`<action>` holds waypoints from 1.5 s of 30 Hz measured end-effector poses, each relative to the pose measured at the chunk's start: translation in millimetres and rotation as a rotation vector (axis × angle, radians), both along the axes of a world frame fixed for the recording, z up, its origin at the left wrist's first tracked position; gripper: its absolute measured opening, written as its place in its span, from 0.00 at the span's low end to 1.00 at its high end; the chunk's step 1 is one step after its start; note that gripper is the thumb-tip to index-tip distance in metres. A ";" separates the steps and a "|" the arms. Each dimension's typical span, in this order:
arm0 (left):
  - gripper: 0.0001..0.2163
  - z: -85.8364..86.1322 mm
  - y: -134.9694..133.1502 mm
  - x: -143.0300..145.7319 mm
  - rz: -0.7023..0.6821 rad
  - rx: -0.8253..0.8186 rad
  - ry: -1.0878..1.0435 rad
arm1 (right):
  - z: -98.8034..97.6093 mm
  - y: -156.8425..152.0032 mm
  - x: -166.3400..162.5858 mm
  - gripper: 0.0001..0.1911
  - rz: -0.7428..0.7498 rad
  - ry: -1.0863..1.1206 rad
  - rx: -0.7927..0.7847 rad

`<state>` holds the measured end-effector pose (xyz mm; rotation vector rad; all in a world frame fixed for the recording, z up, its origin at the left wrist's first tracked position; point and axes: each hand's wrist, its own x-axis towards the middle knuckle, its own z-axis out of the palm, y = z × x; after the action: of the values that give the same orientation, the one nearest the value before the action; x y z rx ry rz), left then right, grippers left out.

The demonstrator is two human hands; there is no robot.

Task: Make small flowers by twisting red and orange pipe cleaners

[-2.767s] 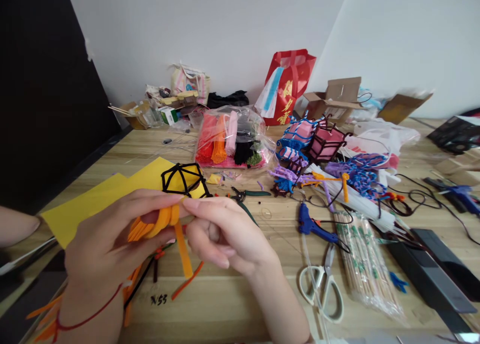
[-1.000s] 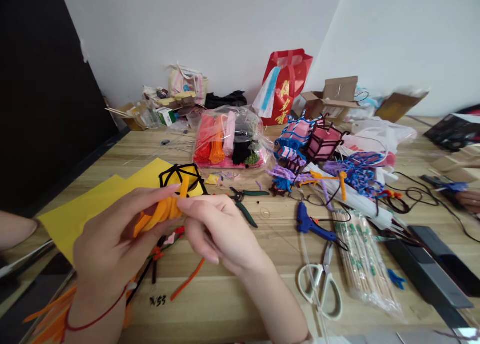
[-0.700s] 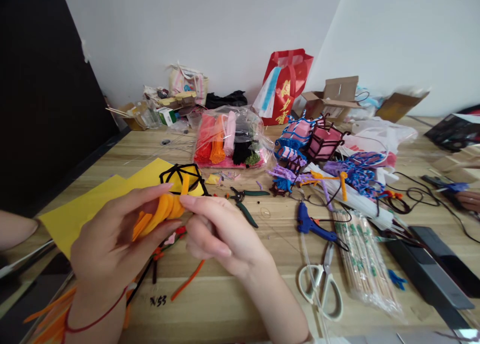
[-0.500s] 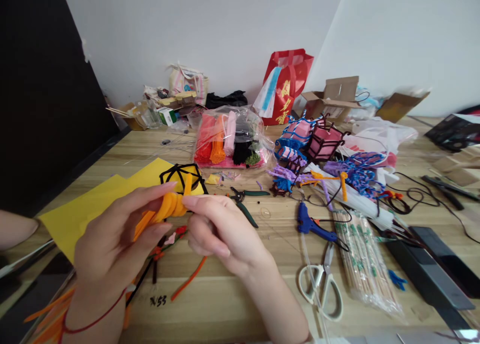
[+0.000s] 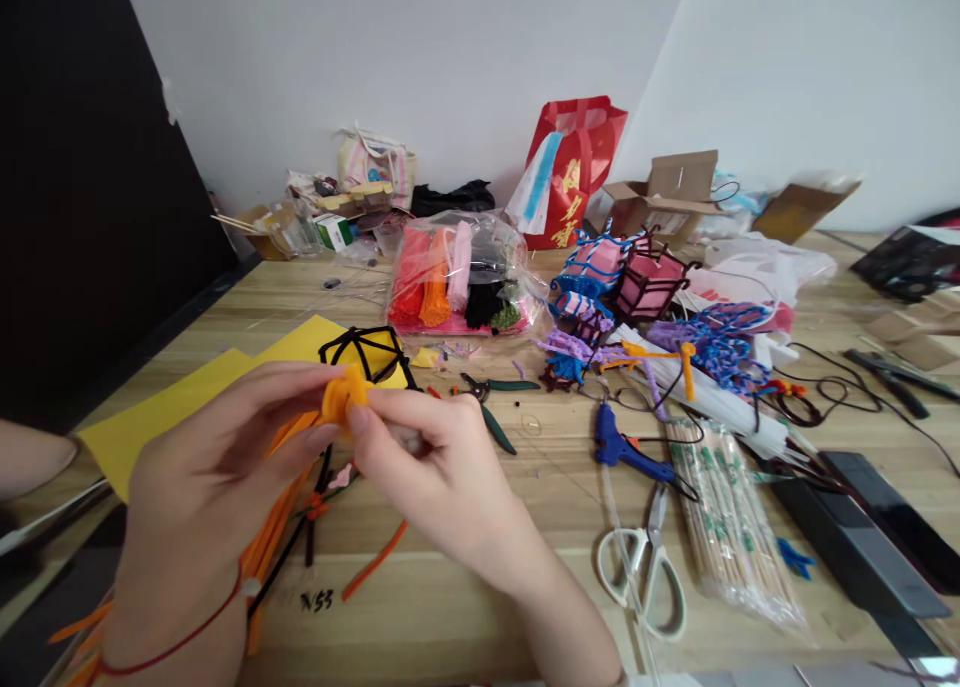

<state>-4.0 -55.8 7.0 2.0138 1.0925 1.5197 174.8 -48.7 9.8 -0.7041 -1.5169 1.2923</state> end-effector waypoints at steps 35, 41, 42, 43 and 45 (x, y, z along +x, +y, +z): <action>0.13 6.4 10.6 -17.6 -0.053 0.253 0.223 | 3.7 7.4 6.7 0.12 0.348 0.218 -0.449; 0.14 2.5 9.7 -15.8 -0.081 0.154 0.183 | 6.9 2.7 7.7 0.16 0.271 0.103 -0.380; 0.14 2.3 9.2 -15.4 -0.086 0.147 0.177 | 7.5 2.8 7.4 0.16 0.272 0.104 -0.379; 0.15 2.2 8.6 -14.8 -0.090 0.145 0.173 | 7.6 2.9 7.1 0.17 0.274 0.106 -0.379; 0.16 2.8 7.5 -12.9 -0.088 0.156 0.178 | 6.7 3.3 6.9 0.17 0.269 0.110 -0.378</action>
<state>-16.9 -48.4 9.9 2.3083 0.9615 1.4437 181.8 -45.3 16.5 -0.6663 -1.3228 1.8218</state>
